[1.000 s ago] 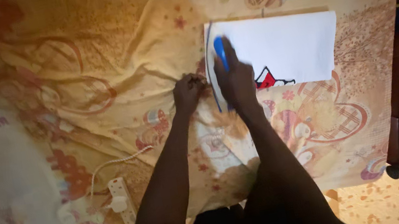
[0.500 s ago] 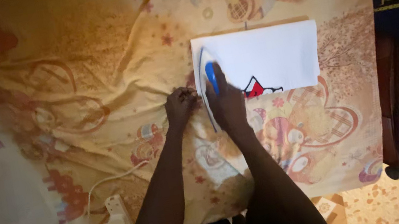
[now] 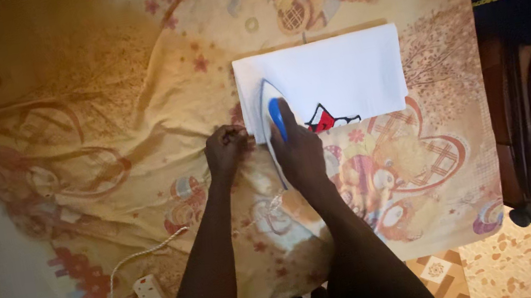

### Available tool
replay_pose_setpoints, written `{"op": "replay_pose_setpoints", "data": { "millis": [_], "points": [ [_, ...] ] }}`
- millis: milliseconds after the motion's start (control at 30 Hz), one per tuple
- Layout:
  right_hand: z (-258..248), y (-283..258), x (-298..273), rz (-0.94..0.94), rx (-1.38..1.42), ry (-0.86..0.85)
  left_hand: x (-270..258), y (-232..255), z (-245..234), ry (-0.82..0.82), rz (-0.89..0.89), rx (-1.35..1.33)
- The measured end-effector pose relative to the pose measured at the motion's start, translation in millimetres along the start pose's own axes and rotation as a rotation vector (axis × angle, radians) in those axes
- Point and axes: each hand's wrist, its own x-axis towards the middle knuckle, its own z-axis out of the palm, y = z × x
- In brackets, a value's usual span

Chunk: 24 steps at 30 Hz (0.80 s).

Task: The person irons a white shirt on a bed, folds the shirt, and then places the folded shirt into a suitcase.

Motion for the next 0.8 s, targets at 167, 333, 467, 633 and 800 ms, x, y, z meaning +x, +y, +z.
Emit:
{"op": "replay_pose_setpoints", "data": {
  "millis": [167, 333, 467, 633, 800],
  "points": [
    [1.2, 5.1, 20.1, 0.152, -0.069, -0.08, -4.5, 0.2, 1.9, 0.005, -0.06, -0.158],
    [-4.4, 2.2, 39.8, 0.216, -0.006, -0.072, -1.2, -1.8, 1.7, 0.026, -0.025, -0.032],
    [-20.3, 3.0, 12.4, 0.283, -0.006, -0.114, -5.1, 5.7, 2.0, 0.019, -0.034, -0.118],
    [-36.0, 18.0, -4.5, 0.303, 0.063, -0.079, -13.1, 45.6, 27.2, 0.257, 0.06, 0.007],
    [-41.1, 32.5, 29.1, 0.036, 0.012, 0.155, -7.7, 91.9, 72.8, 0.233, 0.655, 0.662]
  ]
}}
